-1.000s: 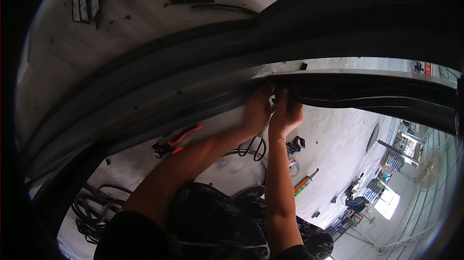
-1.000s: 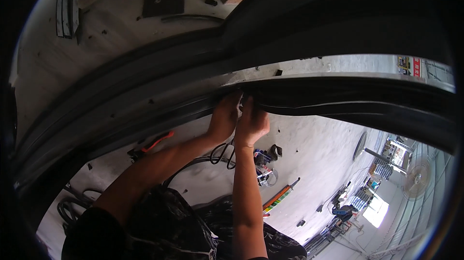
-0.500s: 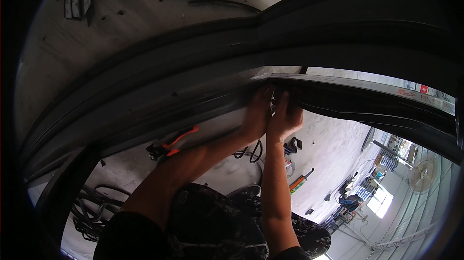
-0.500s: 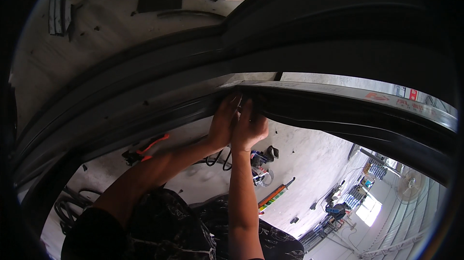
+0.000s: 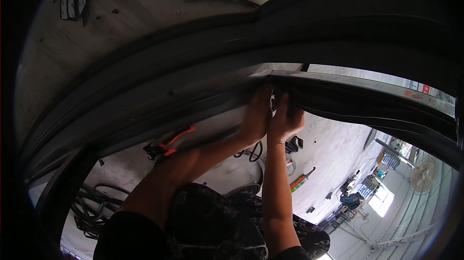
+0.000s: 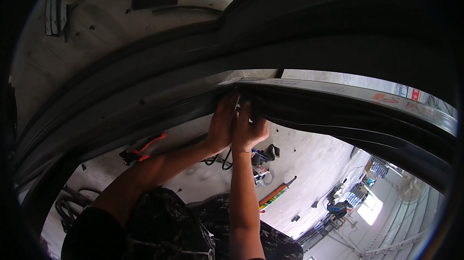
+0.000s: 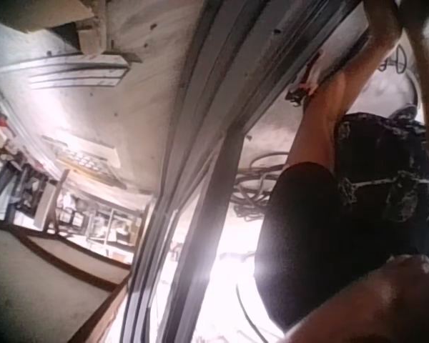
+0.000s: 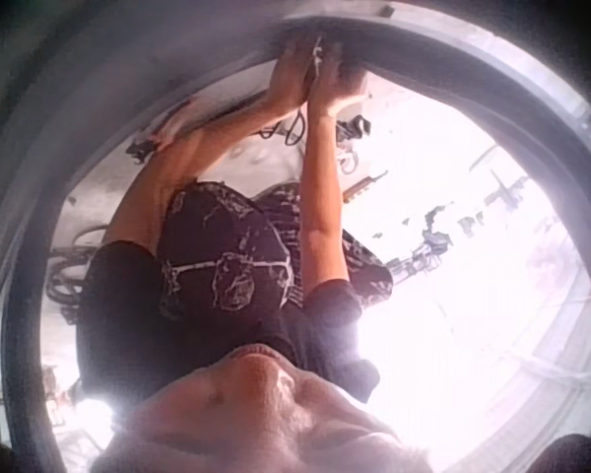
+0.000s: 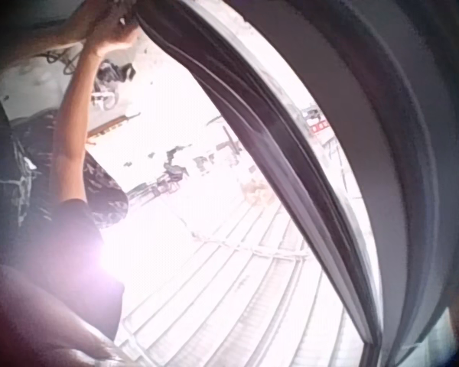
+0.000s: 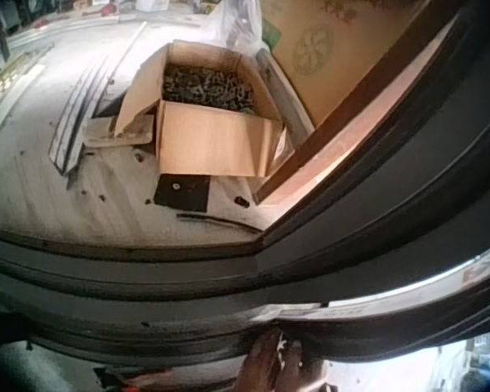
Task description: The person assembles a metal window frame by inserting rubber weather-stripping into the frame channels, cutting the strips to length with scissors and pliers, and applying sealant from a caulking gun to the joints.
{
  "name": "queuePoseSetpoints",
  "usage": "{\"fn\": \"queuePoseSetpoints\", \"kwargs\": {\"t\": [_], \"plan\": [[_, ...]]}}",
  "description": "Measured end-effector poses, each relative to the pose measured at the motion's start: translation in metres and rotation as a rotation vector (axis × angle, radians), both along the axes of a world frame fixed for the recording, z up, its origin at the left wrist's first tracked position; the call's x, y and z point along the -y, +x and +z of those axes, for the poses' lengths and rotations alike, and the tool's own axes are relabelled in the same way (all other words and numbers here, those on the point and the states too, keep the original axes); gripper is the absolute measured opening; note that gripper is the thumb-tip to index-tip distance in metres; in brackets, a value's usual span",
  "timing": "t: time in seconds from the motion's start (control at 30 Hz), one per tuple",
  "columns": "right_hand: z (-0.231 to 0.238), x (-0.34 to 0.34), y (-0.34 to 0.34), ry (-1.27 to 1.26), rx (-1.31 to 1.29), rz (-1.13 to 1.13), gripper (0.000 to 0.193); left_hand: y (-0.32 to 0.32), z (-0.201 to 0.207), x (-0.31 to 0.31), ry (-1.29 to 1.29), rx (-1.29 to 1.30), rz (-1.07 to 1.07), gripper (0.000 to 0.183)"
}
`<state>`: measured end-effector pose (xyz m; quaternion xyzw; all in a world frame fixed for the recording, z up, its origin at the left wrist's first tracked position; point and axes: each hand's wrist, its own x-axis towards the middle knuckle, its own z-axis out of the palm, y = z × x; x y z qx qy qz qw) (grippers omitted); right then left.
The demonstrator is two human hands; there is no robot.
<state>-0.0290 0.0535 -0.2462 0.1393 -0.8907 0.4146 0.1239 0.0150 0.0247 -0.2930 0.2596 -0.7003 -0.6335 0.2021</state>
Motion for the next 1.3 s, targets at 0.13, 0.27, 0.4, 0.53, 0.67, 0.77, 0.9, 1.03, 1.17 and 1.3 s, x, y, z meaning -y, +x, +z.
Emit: {"fn": "queuePoseSetpoints", "kwargs": {"t": [0.13,0.27,0.4,0.53,0.67,0.77,0.9,1.03,1.17,1.3], "plan": [[-0.001,-0.004,0.002,0.144,-0.098,0.012,0.012,0.002,-0.006,0.002,-0.015,-0.013,-0.010,0.049],[-0.006,-0.006,0.000,0.058,-0.108,-0.045,0.011,0.001,-0.007,0.001,-0.044,-0.043,-0.029,0.051],[-0.005,-0.004,-0.003,0.050,-0.120,-0.040,0.012,0.000,-0.003,0.000,-0.019,0.016,-0.036,0.052],[-0.008,-0.004,-0.002,0.013,-0.104,-0.019,0.013,0.002,-0.005,0.001,-0.024,-0.021,-0.024,0.052],[-0.001,0.001,-0.001,0.042,-0.074,-0.003,0.015,0.000,-0.004,0.001,0.015,0.004,-0.043,0.052],[-0.008,0.000,0.000,0.020,-0.055,-0.022,0.015,0.001,-0.008,-0.001,-0.025,0.011,-0.030,0.052],[-0.014,-0.004,-0.002,0.018,0.018,-0.076,0.016,-0.002,-0.007,0.002,-0.108,0.019,-0.047,0.049],[0.003,0.009,0.005,-0.017,0.071,-0.039,0.016,-0.006,-0.016,0.010,-0.270,0.085,-0.095,0.045],[0.013,-0.012,0.010,-0.053,0.066,-0.023,0.024,-0.012,-0.017,0.024,-0.109,-0.009,-0.003,0.028],[0.017,-0.039,0.008,0.017,0.100,-0.021,0.034,-0.024,-0.019,0.029,0.131,0.184,-0.109,0.018]]}}
